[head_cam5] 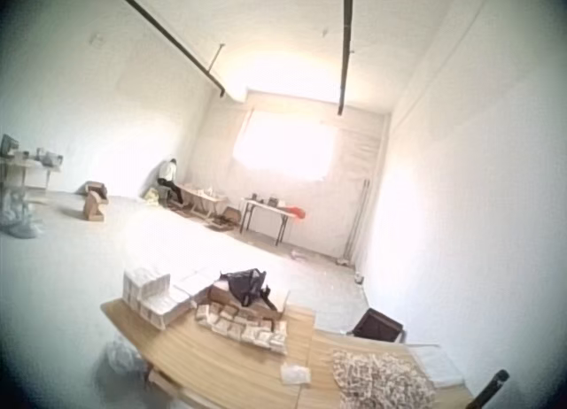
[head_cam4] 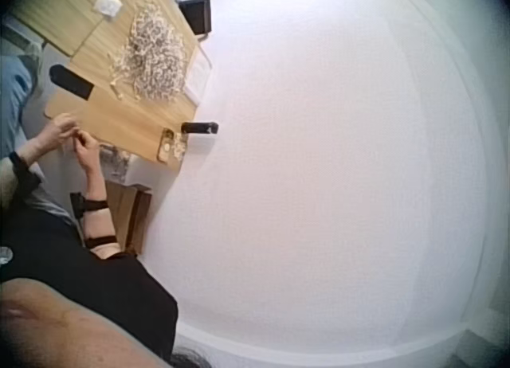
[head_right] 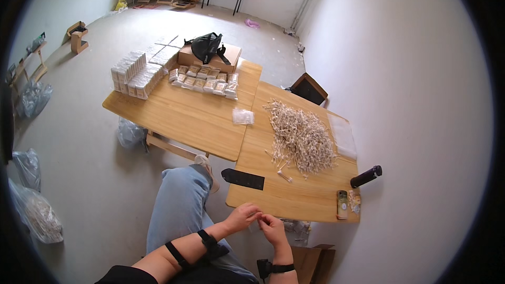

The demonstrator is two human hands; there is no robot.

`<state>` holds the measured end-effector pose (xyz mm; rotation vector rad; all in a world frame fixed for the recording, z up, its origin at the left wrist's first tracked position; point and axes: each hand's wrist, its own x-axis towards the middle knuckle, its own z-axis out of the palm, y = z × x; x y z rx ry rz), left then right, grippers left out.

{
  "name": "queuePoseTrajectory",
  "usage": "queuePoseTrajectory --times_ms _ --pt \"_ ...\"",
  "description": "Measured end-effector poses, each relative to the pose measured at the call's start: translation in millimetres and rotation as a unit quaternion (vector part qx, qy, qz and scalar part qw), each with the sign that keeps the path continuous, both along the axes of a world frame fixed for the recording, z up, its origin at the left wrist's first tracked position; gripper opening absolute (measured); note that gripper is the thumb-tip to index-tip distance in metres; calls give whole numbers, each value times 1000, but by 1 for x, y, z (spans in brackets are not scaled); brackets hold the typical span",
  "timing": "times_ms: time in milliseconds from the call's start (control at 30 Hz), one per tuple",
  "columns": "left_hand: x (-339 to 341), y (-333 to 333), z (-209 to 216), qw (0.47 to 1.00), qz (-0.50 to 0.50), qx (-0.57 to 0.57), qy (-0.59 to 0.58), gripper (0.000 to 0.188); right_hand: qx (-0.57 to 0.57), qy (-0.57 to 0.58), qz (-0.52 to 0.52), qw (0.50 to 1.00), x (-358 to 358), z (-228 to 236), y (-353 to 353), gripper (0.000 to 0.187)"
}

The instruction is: Picking up cotton swabs from a pile, aligning them, and putting them into plastic bags.

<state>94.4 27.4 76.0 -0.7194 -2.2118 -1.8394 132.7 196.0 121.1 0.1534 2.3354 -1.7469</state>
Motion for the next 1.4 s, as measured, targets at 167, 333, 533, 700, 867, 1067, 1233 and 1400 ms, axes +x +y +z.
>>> queuePoseTrajectory --times_ms 167,333,533,700,867,1067,1233,1400 --pt "-1 3 4 980 -64 14 -187 17 2 -24 26 999 4 8 0 7" --pt "-2 0 12 912 -125 146 -362 17 -83 -78 15 993 5 19 -2 10" --pt "-2 0 13 862 -193 229 -409 19 -178 -95 16 979 6 22 3 12" --pt "-2 3 17 849 -218 230 -423 20 -224 -112 0 968 8 14 11 15" --pt "2 -2 22 829 -231 253 -441 19 -294 -118 8 948 8 9 9 21" --pt "-4 -10 37 750 -401 284 -443 21 -419 -108 -25 901 9 22 14 26" --pt "-6 -18 42 718 -457 251 -461 21 -442 -144 4 886 17 31 15 29" --pt "-7 -14 28 676 -517 227 -474 25 -430 -174 72 883 18 -20 45 34"
